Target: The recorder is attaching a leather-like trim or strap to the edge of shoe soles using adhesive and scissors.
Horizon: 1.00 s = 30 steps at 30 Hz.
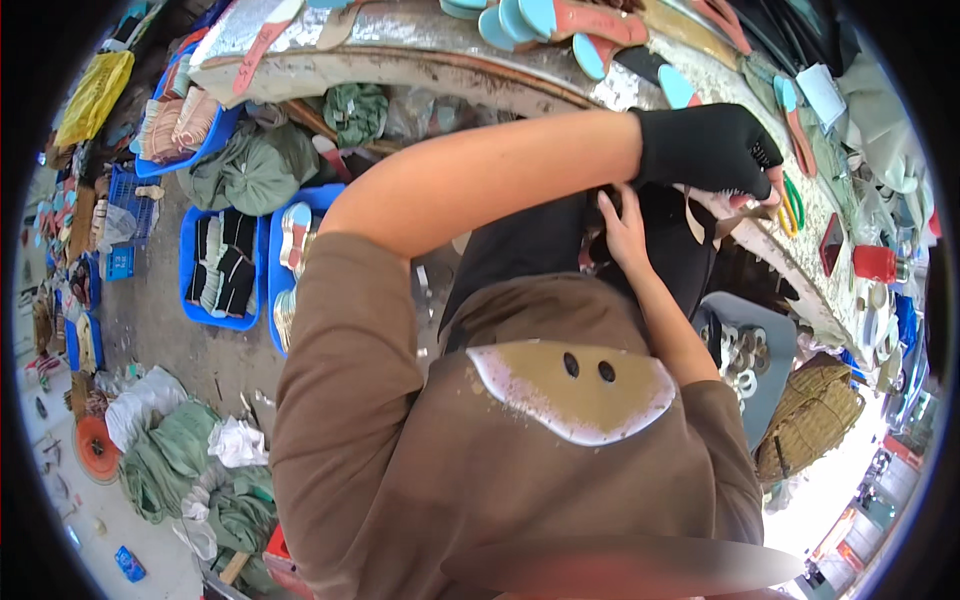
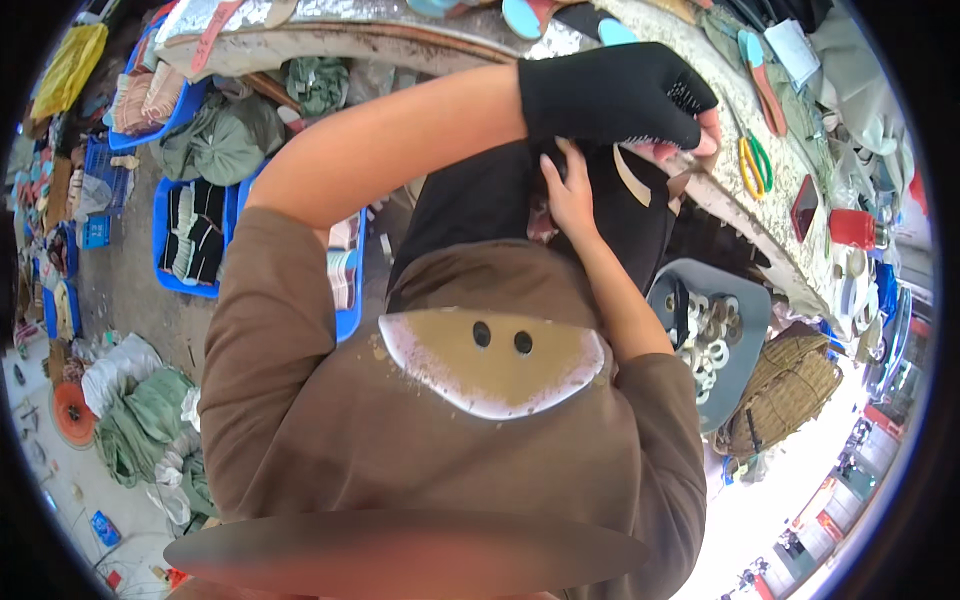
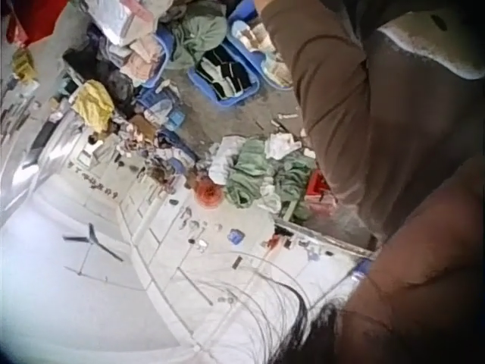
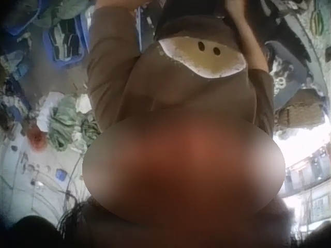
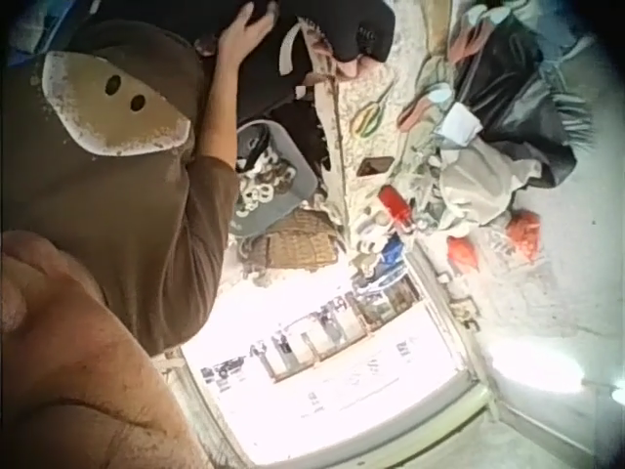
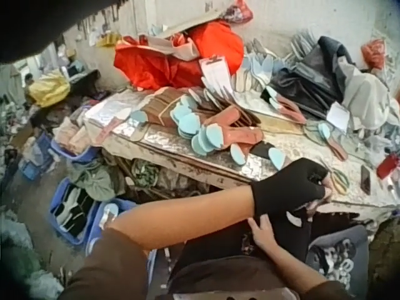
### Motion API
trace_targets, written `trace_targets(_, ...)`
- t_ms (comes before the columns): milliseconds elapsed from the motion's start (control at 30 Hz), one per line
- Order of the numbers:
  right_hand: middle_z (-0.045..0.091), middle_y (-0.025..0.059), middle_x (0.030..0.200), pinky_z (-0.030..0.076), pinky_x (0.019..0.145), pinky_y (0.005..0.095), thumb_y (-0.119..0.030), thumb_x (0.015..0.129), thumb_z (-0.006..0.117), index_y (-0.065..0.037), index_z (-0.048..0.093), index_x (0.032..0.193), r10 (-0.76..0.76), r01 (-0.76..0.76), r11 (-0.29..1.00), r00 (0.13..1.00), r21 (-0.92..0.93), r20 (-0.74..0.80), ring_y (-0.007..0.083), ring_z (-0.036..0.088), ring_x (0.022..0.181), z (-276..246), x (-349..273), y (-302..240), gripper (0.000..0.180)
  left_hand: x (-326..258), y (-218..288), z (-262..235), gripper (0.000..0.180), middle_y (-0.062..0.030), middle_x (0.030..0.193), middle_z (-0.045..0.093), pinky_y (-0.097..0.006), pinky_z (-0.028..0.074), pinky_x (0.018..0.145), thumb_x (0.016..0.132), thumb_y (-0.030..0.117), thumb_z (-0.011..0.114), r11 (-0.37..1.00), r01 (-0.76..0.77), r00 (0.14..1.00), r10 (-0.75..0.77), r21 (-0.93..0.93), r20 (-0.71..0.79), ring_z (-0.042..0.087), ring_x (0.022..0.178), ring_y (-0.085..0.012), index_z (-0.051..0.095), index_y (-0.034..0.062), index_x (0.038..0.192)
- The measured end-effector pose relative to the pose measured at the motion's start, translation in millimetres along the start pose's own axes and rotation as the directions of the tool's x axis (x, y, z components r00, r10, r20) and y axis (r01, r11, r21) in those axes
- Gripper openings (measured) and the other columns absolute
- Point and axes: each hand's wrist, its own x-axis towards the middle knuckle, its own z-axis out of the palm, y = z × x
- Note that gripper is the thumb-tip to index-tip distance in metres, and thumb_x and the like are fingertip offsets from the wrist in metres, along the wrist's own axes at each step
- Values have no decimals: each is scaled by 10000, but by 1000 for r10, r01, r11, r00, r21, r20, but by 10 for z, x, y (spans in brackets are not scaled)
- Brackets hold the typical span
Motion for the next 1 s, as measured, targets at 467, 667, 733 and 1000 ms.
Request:
trace_targets(467, 655, 120, 846, 529, 736, 336, -67, 790, 750, -5, 663, 920, -282, 261, 952, 952, 160, 123, 259, 648, 800, -1264, -326, -1049, 168, -146, 192, -115, 185, 1, 730, 620, -203, 418, 536, 855, 159, 690, 993, 40, 999, -43, -108, -26, 539, 591, -46, 683, 7, 960)
trace_targets(667, 592, 146, 1110, 442, 910, 353, -290, 745, 832, -3, 537, 1160, -153, 114, 986, 913, -123, -379, 242, 578, 994, -1637, 144, -1341, 585, -106, 120, -29, 192, 10, 691, 595, -206, 383, 504, 878, 182, 691, 982, 183, 983, -181, -46, 44, 515, 560, -41, 668, 6, 953)
trace_targets(733, 633, 92, 831, 481, 718, 321, -284, 740, 829, -4, 625, 956, 218, -241, 962, 961, 131, 171, 180, 618, 769, -1754, 106, -766, 409, -189, 89, -22, 201, 6, 703, 599, -211, 396, 513, 880, 186, 692, 975, 223, 975, -223, -14, 21, 515, 566, -43, 669, 5, 963)
trace_targets(1000, 537, 123, 632, 421, 524, 348, -177, 729, 819, -26, 552, 726, 107, -150, 889, 987, -433, -123, 296, 523, 549, -2917, -421, -530, 307, -1273, -257, -303, 181, -25, 732, 610, -254, 457, 540, 875, 157, 697, 871, 472, 881, -471, 138, -41, 578, 598, -89, 652, 0, 952)
